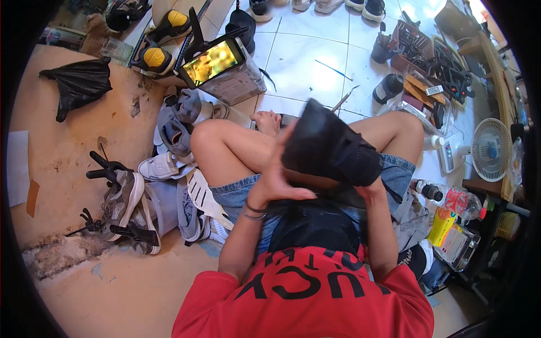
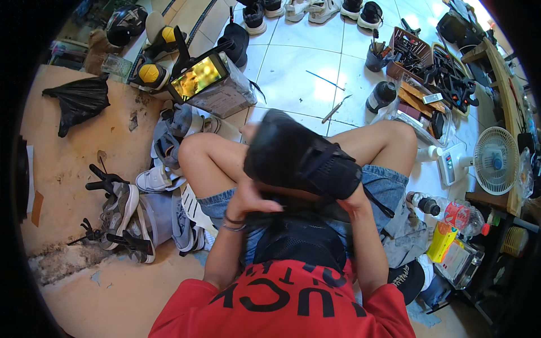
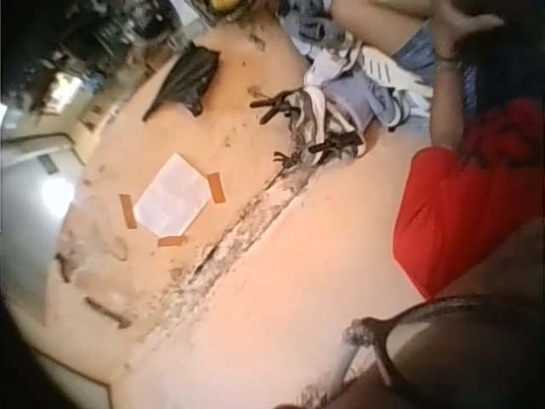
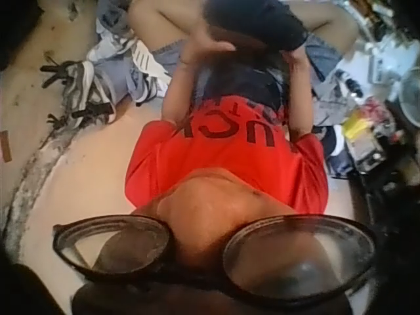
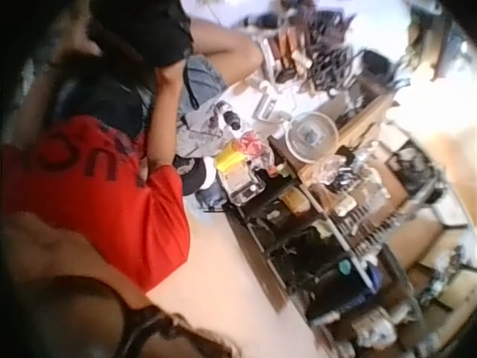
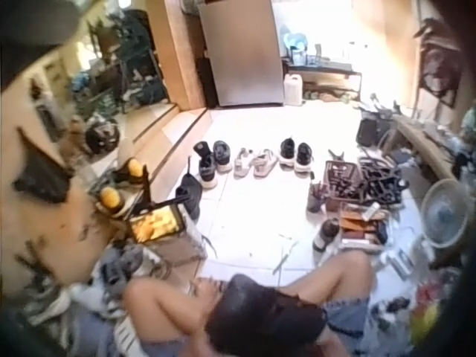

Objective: Repairing a black sneaker by applying adhesive to the sole and using a lighter to heat set the bond.

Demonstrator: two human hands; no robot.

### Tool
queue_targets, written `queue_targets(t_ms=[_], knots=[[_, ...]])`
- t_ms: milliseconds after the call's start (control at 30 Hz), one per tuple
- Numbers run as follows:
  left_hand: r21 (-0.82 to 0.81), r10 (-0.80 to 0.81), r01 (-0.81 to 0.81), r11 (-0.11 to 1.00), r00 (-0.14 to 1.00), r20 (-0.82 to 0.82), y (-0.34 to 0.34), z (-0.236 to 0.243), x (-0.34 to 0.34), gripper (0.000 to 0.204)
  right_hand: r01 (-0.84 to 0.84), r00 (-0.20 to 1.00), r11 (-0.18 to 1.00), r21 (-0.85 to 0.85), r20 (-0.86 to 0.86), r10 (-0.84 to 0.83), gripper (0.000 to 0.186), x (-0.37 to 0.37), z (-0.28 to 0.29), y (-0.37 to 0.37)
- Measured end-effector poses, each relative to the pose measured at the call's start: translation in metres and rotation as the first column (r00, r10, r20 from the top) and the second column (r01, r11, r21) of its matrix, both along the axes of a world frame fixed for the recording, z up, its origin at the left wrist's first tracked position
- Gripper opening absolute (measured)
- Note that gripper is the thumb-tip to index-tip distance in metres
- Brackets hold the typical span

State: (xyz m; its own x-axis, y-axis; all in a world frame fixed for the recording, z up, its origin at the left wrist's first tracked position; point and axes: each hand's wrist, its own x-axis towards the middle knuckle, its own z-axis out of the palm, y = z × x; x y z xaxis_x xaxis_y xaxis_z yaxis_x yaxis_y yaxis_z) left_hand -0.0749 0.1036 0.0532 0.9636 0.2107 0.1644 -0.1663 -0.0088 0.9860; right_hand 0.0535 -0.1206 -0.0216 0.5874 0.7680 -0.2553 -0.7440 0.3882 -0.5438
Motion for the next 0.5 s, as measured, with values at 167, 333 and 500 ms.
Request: queue_targets(t_ms=[167,333,500], knots=[[-0.080,0.134,-0.119,0.990,0.966,0.222,0.033,0.035,-0.002,0.103,-0.043,0.924,0.998,0.044,0.381,0.023,0.051,-0.011,0.006,0.031],[0.120,0.193,-0.216,0.969,0.965,0.177,0.029,0.044,-0.004,0.080,-0.112,0.924,0.994,0.013,0.369,0.099,0.061,-0.015,0.008,0.038],[0.347,0.106,-0.191,0.918,0.963,0.249,0.020,0.066,-0.003,0.078,-0.093,0.995,0.979,0.179,0.043,0.087,0.043,-0.022,-0.015,0.024]])
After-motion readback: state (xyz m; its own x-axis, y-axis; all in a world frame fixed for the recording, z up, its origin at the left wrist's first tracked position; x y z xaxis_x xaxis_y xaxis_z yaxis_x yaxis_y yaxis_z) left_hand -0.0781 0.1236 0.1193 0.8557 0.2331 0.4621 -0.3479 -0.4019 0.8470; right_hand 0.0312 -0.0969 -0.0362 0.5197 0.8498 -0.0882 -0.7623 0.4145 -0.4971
